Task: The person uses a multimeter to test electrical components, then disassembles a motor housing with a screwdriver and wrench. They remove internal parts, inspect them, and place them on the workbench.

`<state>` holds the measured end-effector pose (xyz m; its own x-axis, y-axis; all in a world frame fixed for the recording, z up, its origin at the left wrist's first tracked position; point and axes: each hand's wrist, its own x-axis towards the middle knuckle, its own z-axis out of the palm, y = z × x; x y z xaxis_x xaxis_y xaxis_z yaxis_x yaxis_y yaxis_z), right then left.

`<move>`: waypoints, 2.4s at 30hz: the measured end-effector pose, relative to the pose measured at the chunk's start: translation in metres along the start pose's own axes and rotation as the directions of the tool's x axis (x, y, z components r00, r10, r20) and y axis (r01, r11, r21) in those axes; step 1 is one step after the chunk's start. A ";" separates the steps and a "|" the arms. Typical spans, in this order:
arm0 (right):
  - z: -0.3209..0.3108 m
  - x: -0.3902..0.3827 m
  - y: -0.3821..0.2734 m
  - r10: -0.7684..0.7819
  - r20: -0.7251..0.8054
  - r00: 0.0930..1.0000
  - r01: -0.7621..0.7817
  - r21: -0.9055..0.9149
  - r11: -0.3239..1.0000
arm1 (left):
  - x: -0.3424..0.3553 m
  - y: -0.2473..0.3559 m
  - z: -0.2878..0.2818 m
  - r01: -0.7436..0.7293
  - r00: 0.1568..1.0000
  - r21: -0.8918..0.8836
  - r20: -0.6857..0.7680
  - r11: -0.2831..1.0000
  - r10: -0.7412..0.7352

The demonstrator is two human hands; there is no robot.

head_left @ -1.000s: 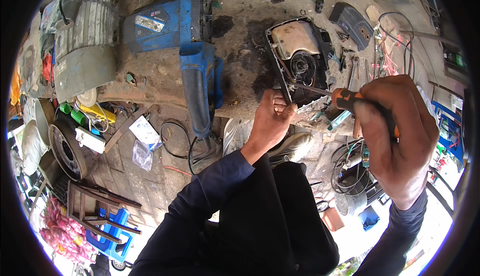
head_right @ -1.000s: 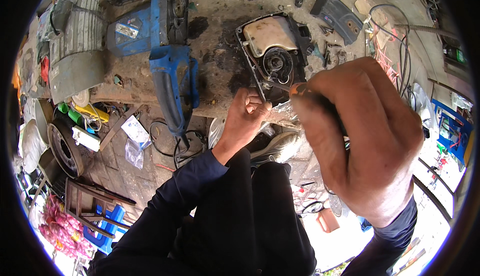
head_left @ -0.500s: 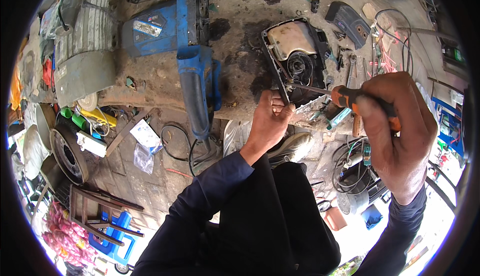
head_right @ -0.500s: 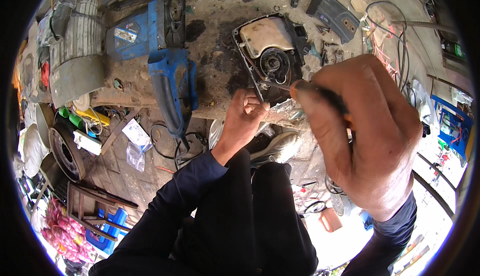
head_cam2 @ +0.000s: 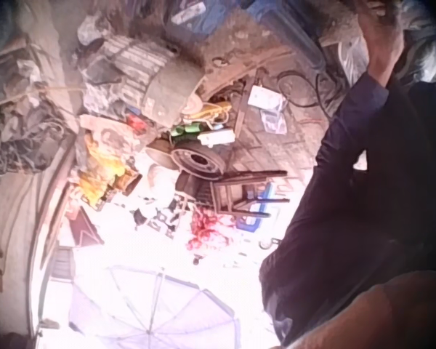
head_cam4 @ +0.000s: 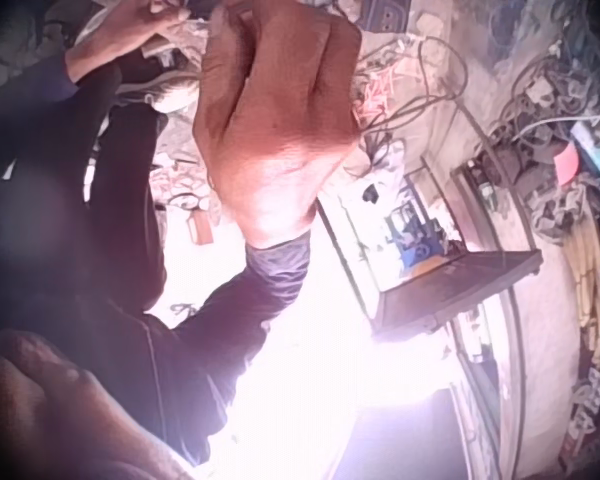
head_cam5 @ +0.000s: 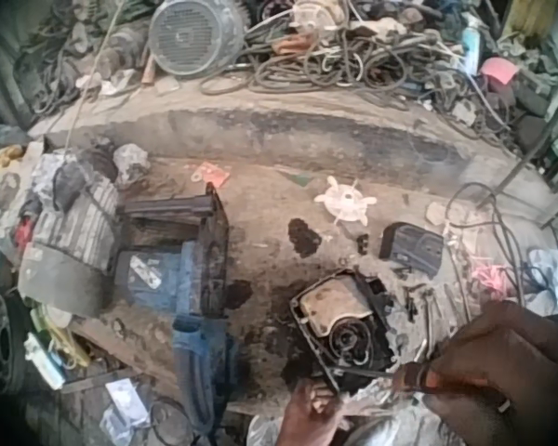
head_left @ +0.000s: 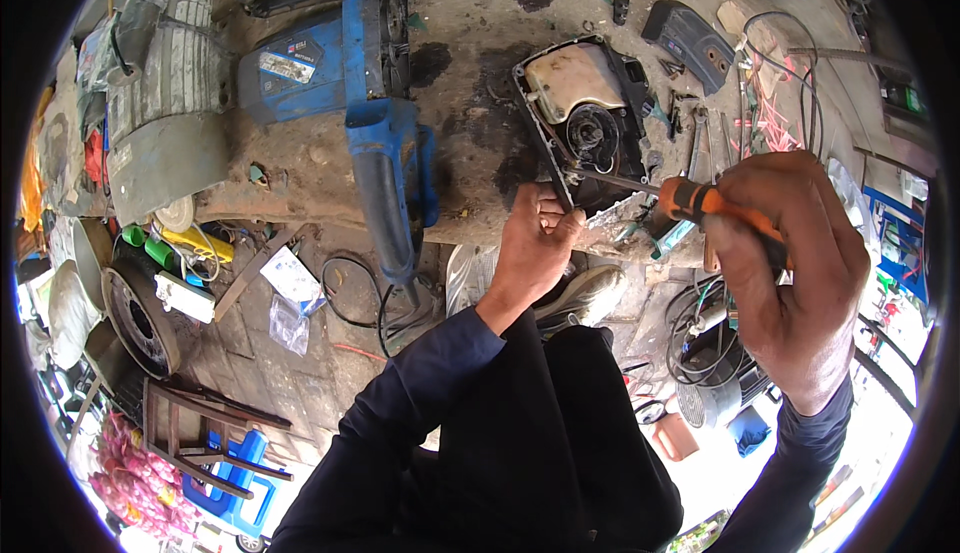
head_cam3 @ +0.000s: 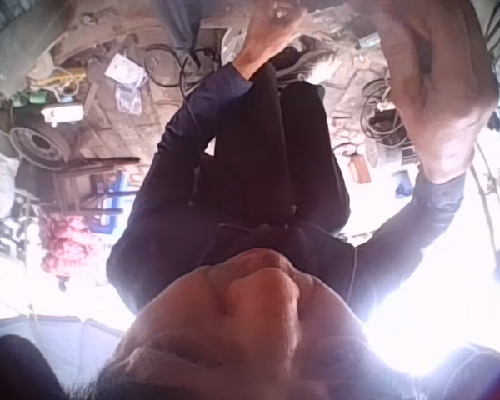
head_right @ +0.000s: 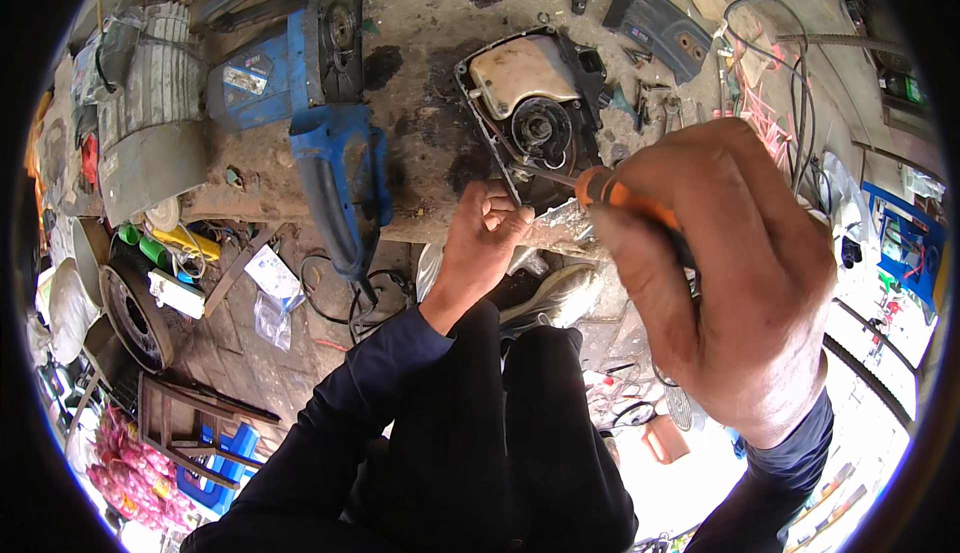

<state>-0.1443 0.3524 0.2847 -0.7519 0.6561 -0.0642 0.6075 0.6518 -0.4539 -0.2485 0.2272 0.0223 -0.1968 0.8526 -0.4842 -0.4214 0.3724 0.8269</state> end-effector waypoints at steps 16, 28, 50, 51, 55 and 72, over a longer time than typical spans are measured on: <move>0.002 0.000 0.005 -0.028 -0.060 0.998 0.030 0.018 0.999 | 0.001 -0.004 0.000 -0.006 1.000 0.004 -0.005 1.000 0.006; 0.000 -0.005 0.011 -0.054 -0.059 0.997 0.051 -0.059 0.997 | 0.002 -0.002 0.000 0.003 1.000 0.008 0.005 1.000 -0.003; -0.003 -0.022 0.021 -0.029 -0.089 0.996 0.038 0.107 0.994 | 0.001 -0.004 -0.001 -0.024 1.000 0.001 0.002 1.000 0.024; -0.004 -0.025 0.020 -0.021 -0.094 0.995 0.035 0.139 0.990 | 0.001 -0.005 0.000 -0.019 1.000 -0.007 0.006 1.000 0.019; -0.007 -0.030 0.019 0.045 -0.136 0.990 -0.033 0.089 0.995 | 0.001 -0.006 -0.001 -0.016 1.000 -0.015 0.004 1.000 0.017; -0.013 -0.037 0.021 0.022 -0.100 0.995 -0.009 0.130 0.991 | 0.000 -0.002 -0.003 -0.035 0.999 0.033 0.019 0.999 0.035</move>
<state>-0.1004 0.3468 0.2892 -0.7088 0.7052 0.0148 0.5758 0.5906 -0.5654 -0.2503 0.2255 0.0198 -0.1940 0.8720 -0.4494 -0.3846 0.3539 0.8526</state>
